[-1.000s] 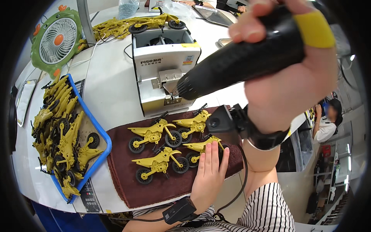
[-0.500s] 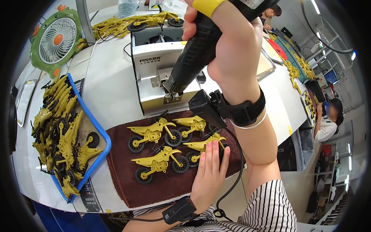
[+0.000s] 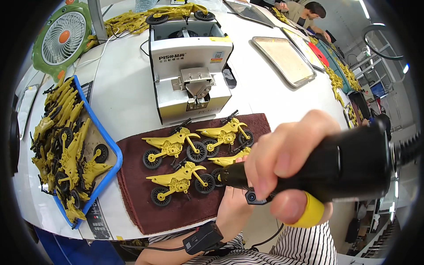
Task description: Assembling or inspecting toy motorcycle models using a heat tool and mechanical press.
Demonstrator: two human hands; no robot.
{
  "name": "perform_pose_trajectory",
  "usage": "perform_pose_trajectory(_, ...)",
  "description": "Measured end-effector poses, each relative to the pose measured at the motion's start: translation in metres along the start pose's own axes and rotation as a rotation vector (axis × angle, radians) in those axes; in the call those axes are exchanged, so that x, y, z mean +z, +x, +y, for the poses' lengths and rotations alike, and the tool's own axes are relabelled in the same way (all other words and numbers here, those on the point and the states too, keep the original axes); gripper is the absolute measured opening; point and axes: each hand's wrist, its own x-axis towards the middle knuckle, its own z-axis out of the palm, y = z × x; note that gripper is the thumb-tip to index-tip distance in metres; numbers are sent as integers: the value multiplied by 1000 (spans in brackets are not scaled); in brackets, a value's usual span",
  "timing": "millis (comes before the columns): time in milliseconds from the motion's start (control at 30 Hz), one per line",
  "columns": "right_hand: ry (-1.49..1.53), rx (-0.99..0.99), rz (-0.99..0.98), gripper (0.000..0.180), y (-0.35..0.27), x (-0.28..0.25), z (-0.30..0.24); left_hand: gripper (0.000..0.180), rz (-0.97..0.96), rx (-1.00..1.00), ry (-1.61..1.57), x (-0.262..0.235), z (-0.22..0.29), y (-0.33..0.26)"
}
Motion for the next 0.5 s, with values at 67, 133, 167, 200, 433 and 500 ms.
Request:
perform_pose_trajectory(67, -1, -17, 0, 30, -7, -3, -5, 50, 41, -16, -34, -1, 4, 3)
perform_pose_trajectory(133, 18, -22, -4, 30, -8, -2, -5, 50, 69, -50, -51, 1, 5, 3)
perform_pose_trajectory(167, 7, -16, -21, 29, -9, -3, -5, 49, 91, -61, -63, 4, 5, 4)
perform_pose_trajectory(200, -5, -10, -37, 29, -10, -4, -4, 49, 113, -72, -74, 7, 6, 4)
perform_pose_trajectory(433, -49, 40, -40, 26, -13, -3, -2, 48, 85, -60, -106, 7, 9, 6)
perform_pose_trajectory(500, 54, 92, 15, 31, -17, -3, -1, 48, 81, -63, -93, 11, 9, 6)
